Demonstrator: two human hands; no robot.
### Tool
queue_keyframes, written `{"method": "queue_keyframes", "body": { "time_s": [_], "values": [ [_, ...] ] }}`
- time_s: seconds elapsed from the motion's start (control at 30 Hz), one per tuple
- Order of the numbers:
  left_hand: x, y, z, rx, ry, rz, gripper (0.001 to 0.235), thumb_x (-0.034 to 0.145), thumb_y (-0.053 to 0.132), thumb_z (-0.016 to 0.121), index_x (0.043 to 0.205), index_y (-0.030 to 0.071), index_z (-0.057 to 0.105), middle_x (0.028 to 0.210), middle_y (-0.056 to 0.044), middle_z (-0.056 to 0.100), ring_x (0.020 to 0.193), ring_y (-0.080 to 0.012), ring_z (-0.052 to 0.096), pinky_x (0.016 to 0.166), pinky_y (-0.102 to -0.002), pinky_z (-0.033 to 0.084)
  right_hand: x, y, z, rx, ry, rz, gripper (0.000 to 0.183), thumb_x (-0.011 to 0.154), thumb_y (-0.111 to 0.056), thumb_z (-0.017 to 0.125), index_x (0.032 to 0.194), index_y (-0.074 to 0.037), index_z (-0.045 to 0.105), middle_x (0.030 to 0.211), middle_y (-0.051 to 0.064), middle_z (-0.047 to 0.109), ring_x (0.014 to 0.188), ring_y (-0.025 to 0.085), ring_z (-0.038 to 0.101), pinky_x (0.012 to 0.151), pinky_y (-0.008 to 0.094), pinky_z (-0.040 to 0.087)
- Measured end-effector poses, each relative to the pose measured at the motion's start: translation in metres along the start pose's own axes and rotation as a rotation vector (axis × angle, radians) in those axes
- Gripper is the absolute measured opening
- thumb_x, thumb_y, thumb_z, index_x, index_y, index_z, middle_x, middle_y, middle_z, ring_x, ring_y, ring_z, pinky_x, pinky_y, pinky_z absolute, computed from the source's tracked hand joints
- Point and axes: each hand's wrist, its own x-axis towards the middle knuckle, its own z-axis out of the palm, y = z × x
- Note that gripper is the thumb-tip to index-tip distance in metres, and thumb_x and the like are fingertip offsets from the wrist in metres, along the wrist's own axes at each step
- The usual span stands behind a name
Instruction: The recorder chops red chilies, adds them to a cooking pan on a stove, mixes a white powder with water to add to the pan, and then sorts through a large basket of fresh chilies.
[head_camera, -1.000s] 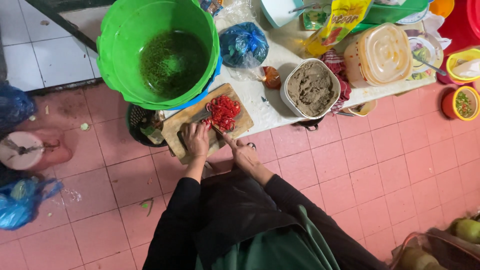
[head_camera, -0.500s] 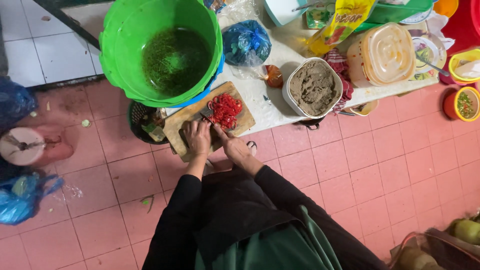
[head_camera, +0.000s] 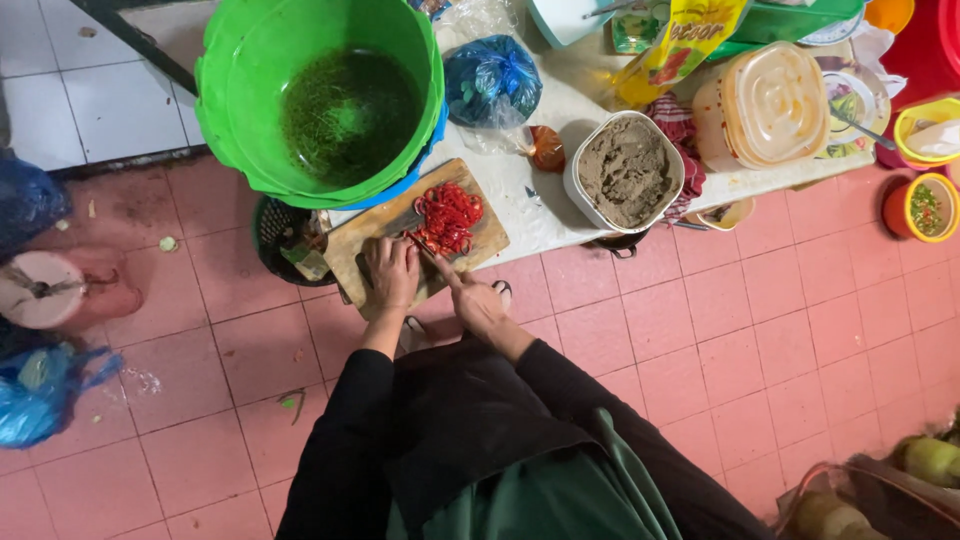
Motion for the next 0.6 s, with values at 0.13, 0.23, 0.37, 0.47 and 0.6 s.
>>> {"method": "queue_keyframes", "body": {
  "time_s": [0.13, 0.23, 0.37, 0.47, 0.6],
  "values": [
    [0.004, -0.004, -0.001, -0.064, -0.005, 0.035, 0.010, 0.095, 0.017, 0.071, 0.101, 0.010, 0.069, 0.104, -0.008, 0.062, 0.102, -0.0333, 0.059, 0.089, -0.049, 0.045, 0.018, -0.005, -0.001, 0.094, 0.003, -0.052, 0.080, 0.091, 0.000, 0.047, 0.165, -0.019, 0.024, 0.105, 0.027, 0.066, 0.081, 0.044, 0.069, 0.073, 0.050, 0.056],
    [0.001, -0.002, -0.003, -0.121, 0.029, -0.002, 0.008, 0.096, 0.016, 0.073, 0.099, 0.009, 0.068, 0.104, -0.008, 0.063, 0.102, -0.0328, 0.059, 0.091, -0.048, 0.047, 0.003, 0.004, 0.005, 0.079, 0.051, -0.062, 0.081, 0.088, 0.002, 0.045, 0.163, -0.023, 0.027, 0.109, 0.025, 0.069, 0.084, 0.044, 0.070, 0.074, 0.050, 0.056],
    [0.000, -0.004, 0.002, -0.091, 0.041, 0.016, 0.008, 0.094, 0.014, 0.073, 0.095, 0.009, 0.067, 0.101, -0.008, 0.062, 0.100, -0.0331, 0.060, 0.091, -0.049, 0.047, -0.019, 0.008, -0.009, 0.049, -0.055, 0.032, 0.079, 0.089, -0.002, 0.047, 0.162, -0.025, 0.027, 0.110, 0.026, 0.066, 0.081, 0.044, 0.070, 0.071, 0.050, 0.056],
    [-0.003, -0.008, 0.008, -0.088, 0.028, -0.008, 0.007, 0.095, 0.013, 0.072, 0.096, 0.009, 0.067, 0.102, -0.008, 0.062, 0.100, -0.0329, 0.060, 0.089, -0.048, 0.048, -0.022, -0.020, -0.035, -0.051, -0.137, 0.124, 0.075, 0.093, -0.004, 0.046, 0.161, -0.029, 0.028, 0.108, 0.020, 0.067, 0.078, 0.041, 0.071, 0.076, 0.054, 0.052],
    [-0.001, -0.007, 0.004, -0.071, 0.038, 0.012, 0.007, 0.093, 0.012, 0.071, 0.093, 0.008, 0.065, 0.101, -0.008, 0.062, 0.100, -0.0333, 0.060, 0.090, -0.048, 0.047, -0.012, -0.025, -0.027, -0.031, -0.124, 0.104, 0.076, 0.095, -0.007, 0.046, 0.164, -0.028, 0.025, 0.105, 0.022, 0.066, 0.082, 0.041, 0.070, 0.072, 0.050, 0.056]
  ]
}}
